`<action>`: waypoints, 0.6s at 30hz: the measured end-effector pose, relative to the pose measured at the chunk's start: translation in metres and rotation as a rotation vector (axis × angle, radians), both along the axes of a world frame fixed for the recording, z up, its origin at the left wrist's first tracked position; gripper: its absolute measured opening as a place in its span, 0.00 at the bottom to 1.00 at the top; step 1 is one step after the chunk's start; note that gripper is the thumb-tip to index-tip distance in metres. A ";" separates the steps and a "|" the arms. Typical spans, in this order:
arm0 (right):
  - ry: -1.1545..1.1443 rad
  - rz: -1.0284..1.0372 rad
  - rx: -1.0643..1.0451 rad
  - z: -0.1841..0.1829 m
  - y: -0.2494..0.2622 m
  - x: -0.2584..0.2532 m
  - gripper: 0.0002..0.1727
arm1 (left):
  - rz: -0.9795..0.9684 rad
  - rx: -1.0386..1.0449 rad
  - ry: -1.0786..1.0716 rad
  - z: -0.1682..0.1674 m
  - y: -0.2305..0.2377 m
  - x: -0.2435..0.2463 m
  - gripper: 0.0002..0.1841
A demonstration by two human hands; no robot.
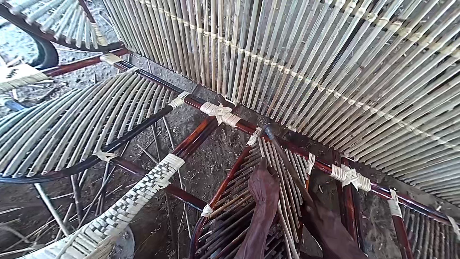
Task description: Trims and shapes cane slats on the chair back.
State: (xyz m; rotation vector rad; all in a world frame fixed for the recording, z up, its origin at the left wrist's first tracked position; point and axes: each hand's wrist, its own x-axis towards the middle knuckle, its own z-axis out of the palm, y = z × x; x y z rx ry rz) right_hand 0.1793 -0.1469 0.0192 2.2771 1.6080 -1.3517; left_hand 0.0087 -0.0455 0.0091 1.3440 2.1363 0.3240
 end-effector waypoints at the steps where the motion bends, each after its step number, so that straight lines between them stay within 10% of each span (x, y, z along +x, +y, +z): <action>1: 0.025 -0.001 0.051 0.004 0.002 0.003 0.24 | 0.003 0.013 0.002 -0.001 0.001 0.000 0.19; 6: 0.089 -0.111 0.567 -0.014 -0.021 0.000 0.30 | 0.006 0.004 0.004 -0.001 0.000 0.003 0.19; 10: -0.108 0.044 -0.032 0.003 0.001 -0.006 0.26 | -0.011 -0.020 0.005 0.001 0.000 0.003 0.20; 18: -0.018 -0.238 0.335 0.045 -0.077 0.031 0.21 | -0.158 -0.024 -0.060 0.018 -0.005 -0.007 0.18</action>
